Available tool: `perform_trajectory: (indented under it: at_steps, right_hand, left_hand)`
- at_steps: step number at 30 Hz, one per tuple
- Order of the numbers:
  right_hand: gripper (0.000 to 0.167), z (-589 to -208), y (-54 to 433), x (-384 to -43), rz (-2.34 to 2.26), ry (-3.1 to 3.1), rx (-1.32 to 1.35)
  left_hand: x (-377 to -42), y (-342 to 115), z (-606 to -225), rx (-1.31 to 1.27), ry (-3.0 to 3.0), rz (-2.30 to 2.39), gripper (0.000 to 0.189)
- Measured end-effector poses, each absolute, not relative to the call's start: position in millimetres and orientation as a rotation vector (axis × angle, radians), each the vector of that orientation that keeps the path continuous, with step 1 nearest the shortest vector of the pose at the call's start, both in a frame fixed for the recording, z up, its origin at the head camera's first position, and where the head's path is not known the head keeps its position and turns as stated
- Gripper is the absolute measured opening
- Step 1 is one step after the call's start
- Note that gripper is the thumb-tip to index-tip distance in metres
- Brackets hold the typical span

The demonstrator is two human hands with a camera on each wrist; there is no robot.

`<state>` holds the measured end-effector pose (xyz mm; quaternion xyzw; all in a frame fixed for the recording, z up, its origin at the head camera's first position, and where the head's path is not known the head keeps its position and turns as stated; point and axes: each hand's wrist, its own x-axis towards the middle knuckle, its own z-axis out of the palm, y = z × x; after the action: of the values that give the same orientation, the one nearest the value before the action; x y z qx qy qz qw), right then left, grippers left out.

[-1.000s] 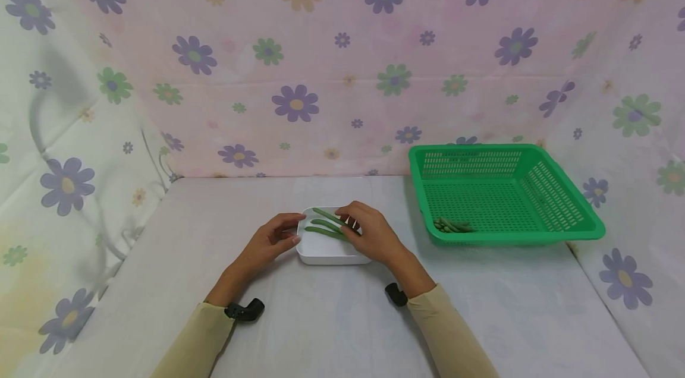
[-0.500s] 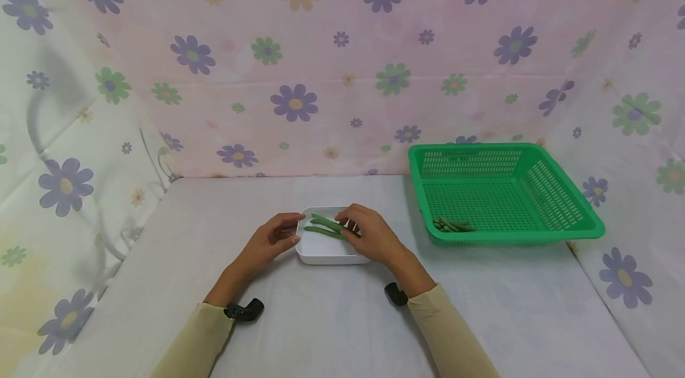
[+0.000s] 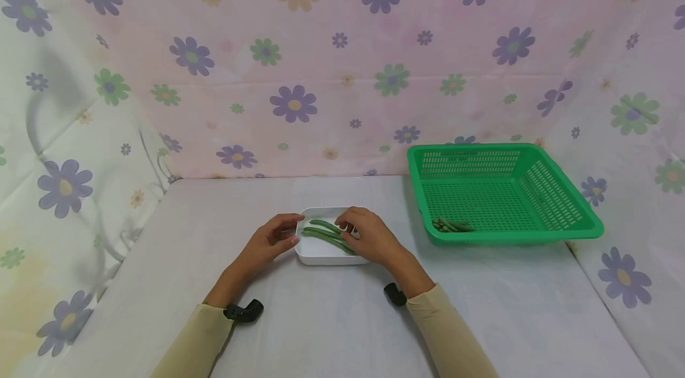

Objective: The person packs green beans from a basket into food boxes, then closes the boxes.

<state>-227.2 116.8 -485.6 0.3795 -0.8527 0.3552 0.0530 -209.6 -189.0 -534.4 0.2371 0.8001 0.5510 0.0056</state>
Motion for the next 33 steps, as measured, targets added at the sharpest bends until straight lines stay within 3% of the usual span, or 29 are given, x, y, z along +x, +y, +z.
perform_trajectory:
  at_steps: [9,33]
  right_hand:
    - [0.023,-480,120,-226,1.039,-2.625,1.138]
    - [0.028,-418,153,-212,1.011,-2.402,1.083]
  left_hand:
    - [-209,-188,-535,0.72,2.499,1.725,0.051]
    - [-210,-189,-535,0.733,2.509,1.711,0.051]
